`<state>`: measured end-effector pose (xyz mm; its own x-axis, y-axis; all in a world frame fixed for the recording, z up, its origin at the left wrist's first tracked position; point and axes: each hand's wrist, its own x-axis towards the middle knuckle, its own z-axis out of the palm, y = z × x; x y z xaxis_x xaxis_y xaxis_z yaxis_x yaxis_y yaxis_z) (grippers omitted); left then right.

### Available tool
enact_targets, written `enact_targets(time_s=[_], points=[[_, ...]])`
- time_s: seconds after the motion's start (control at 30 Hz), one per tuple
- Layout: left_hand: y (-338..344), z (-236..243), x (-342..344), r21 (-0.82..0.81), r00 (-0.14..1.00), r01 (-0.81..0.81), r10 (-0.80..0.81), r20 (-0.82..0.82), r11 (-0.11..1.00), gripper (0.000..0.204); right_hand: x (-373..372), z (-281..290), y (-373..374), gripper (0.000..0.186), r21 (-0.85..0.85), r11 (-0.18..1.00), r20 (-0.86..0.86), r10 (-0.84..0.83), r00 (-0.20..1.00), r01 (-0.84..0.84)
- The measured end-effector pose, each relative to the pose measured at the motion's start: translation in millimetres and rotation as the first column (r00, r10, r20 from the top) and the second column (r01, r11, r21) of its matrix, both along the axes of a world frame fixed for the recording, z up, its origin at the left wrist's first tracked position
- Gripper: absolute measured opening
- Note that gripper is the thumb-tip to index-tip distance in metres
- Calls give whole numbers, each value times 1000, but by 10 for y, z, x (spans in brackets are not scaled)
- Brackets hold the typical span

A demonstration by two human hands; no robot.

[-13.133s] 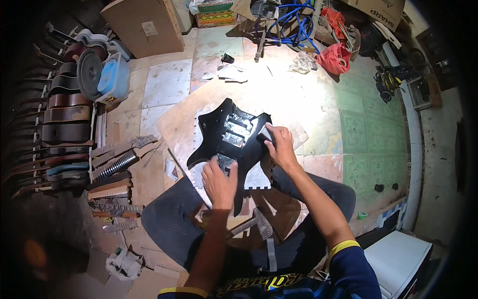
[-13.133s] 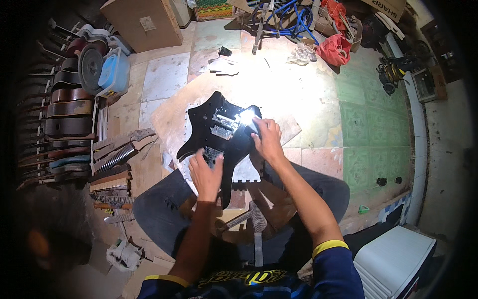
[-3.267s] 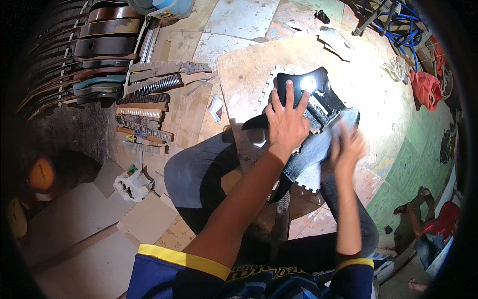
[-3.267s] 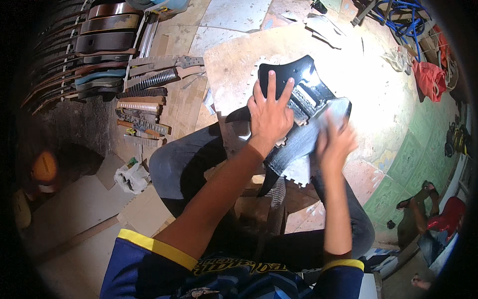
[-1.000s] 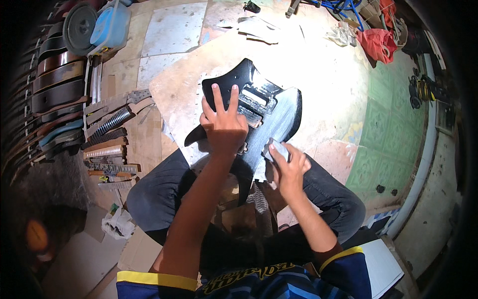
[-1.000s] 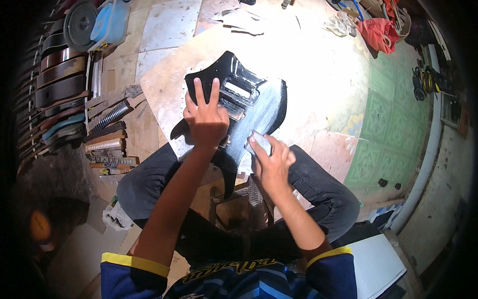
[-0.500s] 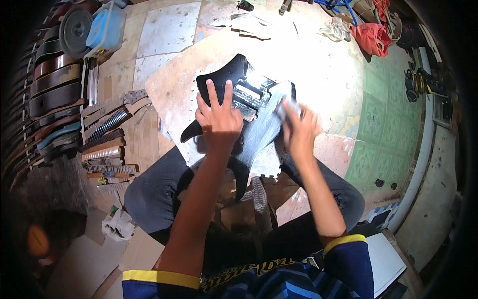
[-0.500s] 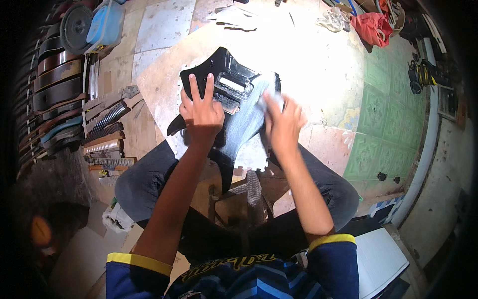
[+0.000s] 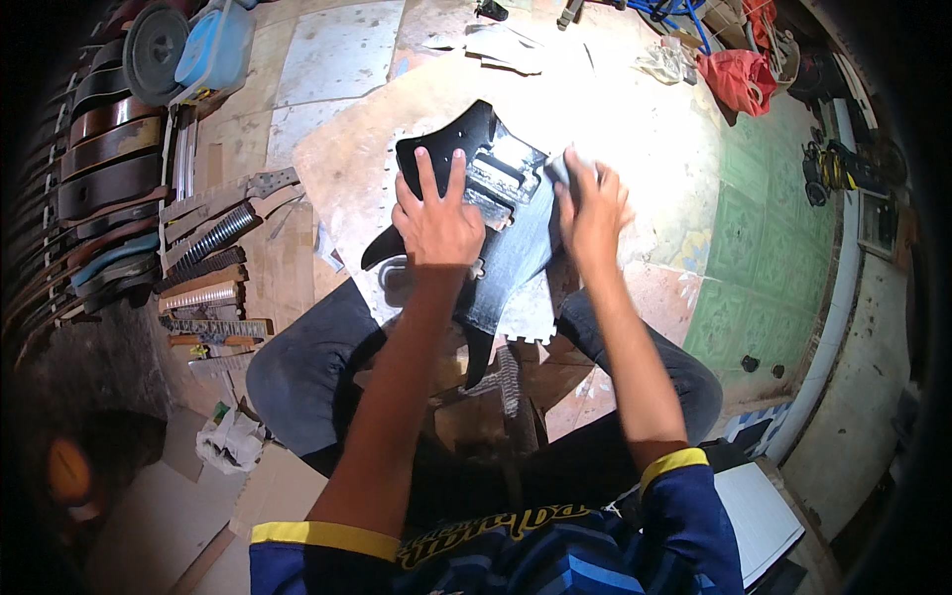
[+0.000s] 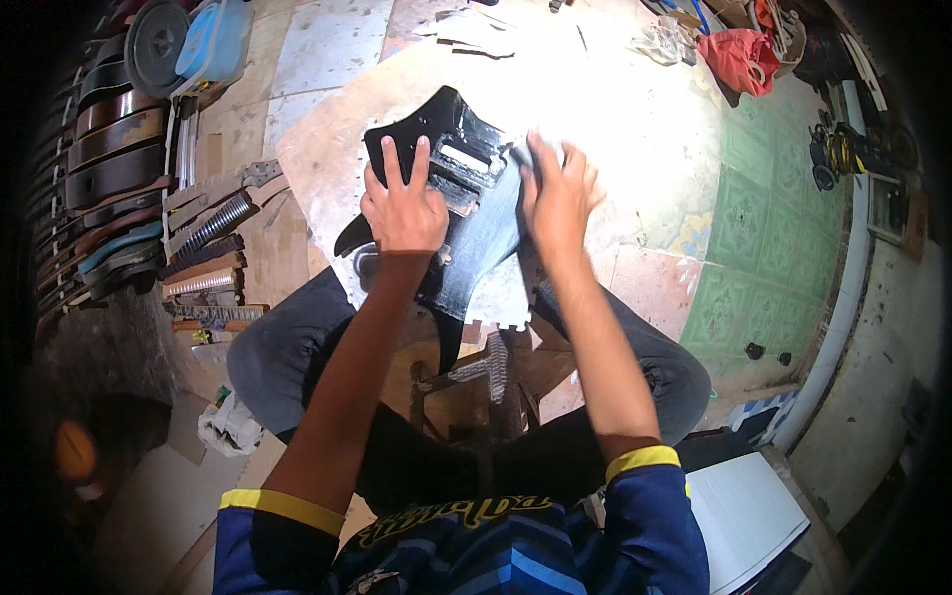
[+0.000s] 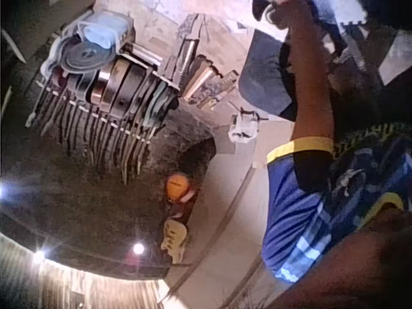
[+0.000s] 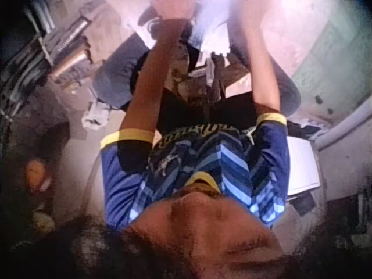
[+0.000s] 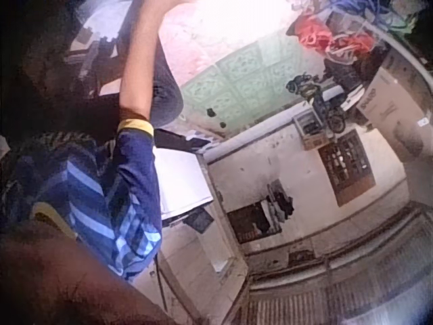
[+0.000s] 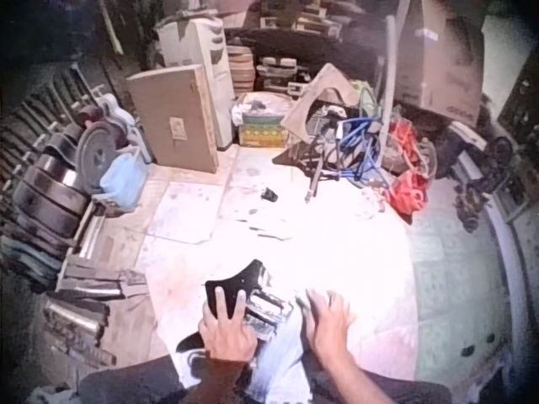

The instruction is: The person sands the surface of a black guitar body using a sanding block, frequently brushing away dust with their hands and changing the angle of the guitar to reach different edges.

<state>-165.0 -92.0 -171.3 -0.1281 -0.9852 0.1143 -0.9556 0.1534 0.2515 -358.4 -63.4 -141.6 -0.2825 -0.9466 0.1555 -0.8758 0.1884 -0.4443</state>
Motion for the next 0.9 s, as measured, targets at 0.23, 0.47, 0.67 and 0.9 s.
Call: enact_targets(time_s=[0.23,0.47,0.67,0.9], points=[[-35,16,67,-1,1000,5,-5,-2,1000,73,342,-76,712,49,120,965,5,233,973,-231],[-35,29,73,41,999,-23,22,26,999,72,557,-167,808,52,66,993,-18,100,995,-99],[-45,50,36,42,1000,-5,6,-17,999,72,153,-93,335,51,120,981,-15,156,988,-153],[-45,54,77,27,1000,3,-3,-13,1000,69,633,-125,943,48,80,979,41,187,981,-190]])
